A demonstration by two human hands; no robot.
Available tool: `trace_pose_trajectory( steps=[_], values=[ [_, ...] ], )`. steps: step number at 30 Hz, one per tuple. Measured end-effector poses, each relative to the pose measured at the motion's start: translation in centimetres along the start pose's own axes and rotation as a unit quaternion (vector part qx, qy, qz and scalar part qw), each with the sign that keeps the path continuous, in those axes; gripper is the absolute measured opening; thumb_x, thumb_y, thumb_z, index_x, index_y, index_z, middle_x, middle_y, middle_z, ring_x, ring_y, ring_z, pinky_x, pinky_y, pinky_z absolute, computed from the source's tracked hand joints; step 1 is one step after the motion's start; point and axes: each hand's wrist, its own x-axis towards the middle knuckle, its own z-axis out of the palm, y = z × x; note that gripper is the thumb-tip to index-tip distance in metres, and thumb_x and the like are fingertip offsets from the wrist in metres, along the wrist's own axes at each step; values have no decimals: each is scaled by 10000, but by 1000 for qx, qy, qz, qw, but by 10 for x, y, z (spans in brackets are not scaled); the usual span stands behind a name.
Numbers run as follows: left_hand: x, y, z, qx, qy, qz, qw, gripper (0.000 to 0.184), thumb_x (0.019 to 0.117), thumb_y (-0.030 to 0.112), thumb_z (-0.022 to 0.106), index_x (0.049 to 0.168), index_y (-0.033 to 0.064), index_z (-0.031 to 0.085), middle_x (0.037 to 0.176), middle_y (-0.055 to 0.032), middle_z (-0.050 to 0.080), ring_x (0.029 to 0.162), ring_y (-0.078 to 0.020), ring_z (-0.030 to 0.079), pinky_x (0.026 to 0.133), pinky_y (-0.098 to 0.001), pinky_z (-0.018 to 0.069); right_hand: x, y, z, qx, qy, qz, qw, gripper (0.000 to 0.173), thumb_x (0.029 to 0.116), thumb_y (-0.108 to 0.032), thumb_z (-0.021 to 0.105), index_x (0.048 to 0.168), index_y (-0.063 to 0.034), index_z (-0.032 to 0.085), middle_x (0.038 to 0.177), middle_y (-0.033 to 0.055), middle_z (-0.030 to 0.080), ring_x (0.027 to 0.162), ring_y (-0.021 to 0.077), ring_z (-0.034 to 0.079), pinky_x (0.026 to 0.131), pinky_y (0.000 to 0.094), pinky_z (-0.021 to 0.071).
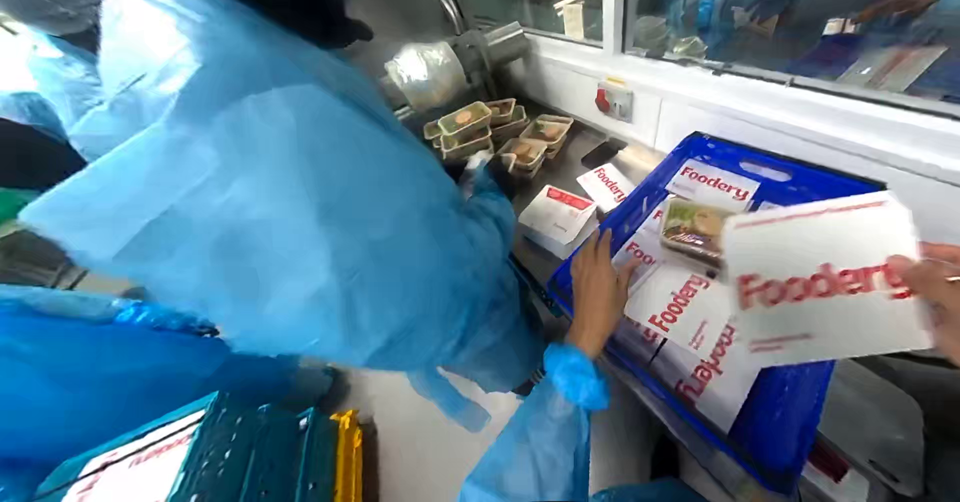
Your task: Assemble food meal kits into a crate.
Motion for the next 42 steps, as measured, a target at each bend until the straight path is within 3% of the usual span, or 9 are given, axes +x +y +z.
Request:
trace_pose_trajectory(
  steps=[10, 14, 19, 24, 31, 34, 36, 39, 42],
  values=[
    [16, 31, 11, -5, -179, 136, 974, 205, 1040, 129, 600, 1184, 20, 697, 910, -113, 722, 785, -214, 703, 765, -423, 607, 2, 45, 80, -131, -178, 9, 975, 279, 882, -208, 825, 1053, -40, 683, 849, 125, 702, 753, 284, 690, 701, 558, 578],
    [18, 34, 18, -60, -129, 160, 977, 349, 1023, 114, 622, 1367, 55, 617, 925, -84, 690, 700, -152, 646, 661, -333, 589, 5, 14, 53, -180, -233, -5, 956, 178, 911, -252, 792, 946, -99, 709, 743, 48, 698, 655, 201, 674, 613, 454, 567],
    [28, 33, 29, -118, -152, 281, 940, 271, 984, 13, 582, 1189, 56, 754, 1124, -77, 700, 998, -144, 675, 867, -308, 596, 0, 10, 40, -16, -434, 84, 897, 119, 914, -137, 711, 1024, -93, 721, 858, -1, 754, 770, 97, 724, 723, 271, 617],
    [30, 25, 34, 53, -206, 368, 905, 740, 885, 574, 724, 1442, 103, 600, 1399, -57, 649, 1314, -261, 591, 1162, -542, 409, -25, 8, 67, 63, -320, 111, 939, 145, 964, -42, 647, 1100, -45, 698, 955, 55, 760, 852, 136, 734, 776, 309, 628],
    [24, 18, 37, -69, -278, 358, 889, 153, 1009, 164, 650, 1038, 35, 726, 810, -79, 722, 685, -213, 707, 649, -417, 605, -68, -28, 60, -220, 20, -71, 973, 224, 851, -250, 828, 953, -105, 691, 795, 7, 727, 680, 140, 711, 624, 365, 622],
    [24, 23, 42, -19, -254, 441, 861, 196, 1010, 239, 643, 954, 60, 701, 694, -59, 672, 593, -219, 678, 538, -417, 562, -85, -23, 42, -314, -47, -112, 942, 680, 811, -506, 780, 1370, -171, 586, 848, -29, 728, 690, 127, 711, 617, 371, 625],
    [28, 29, 47, 19, -222, 492, 842, 258, 1011, 283, 620, 887, 68, 690, 633, -51, 623, 554, -225, 649, 495, -403, 525, -90, -3, 38, -358, -85, -172, 914, 533, 873, -630, 639, 1156, -193, 753, 740, -70, 698, 570, 66, 626, 513, 337, 543],
    [52, 37, 63, 32, -151, 514, 844, 395, 1001, 373, 603, 747, 77, 660, 574, -53, 587, 522, -234, 630, 481, -400, 513, -87, 15, 43, -308, -1, -150, 939, 437, 958, -558, 571, 778, -179, 692, 606, -103, 576, 497, -1, 504, 457, 251, 428],
    [69, 46, 76, 34, -105, 470, 876, 428, 984, 403, 634, 709, 75, 654, 574, -56, 596, 544, -238, 645, 514, -411, 528, -90, 29, 55, -74, 92, -38, 992, 266, 920, -308, 729, 1032, -76, 664, 771, -98, 660, 638, -18, 619, 577, 178, 547]
  ],
)
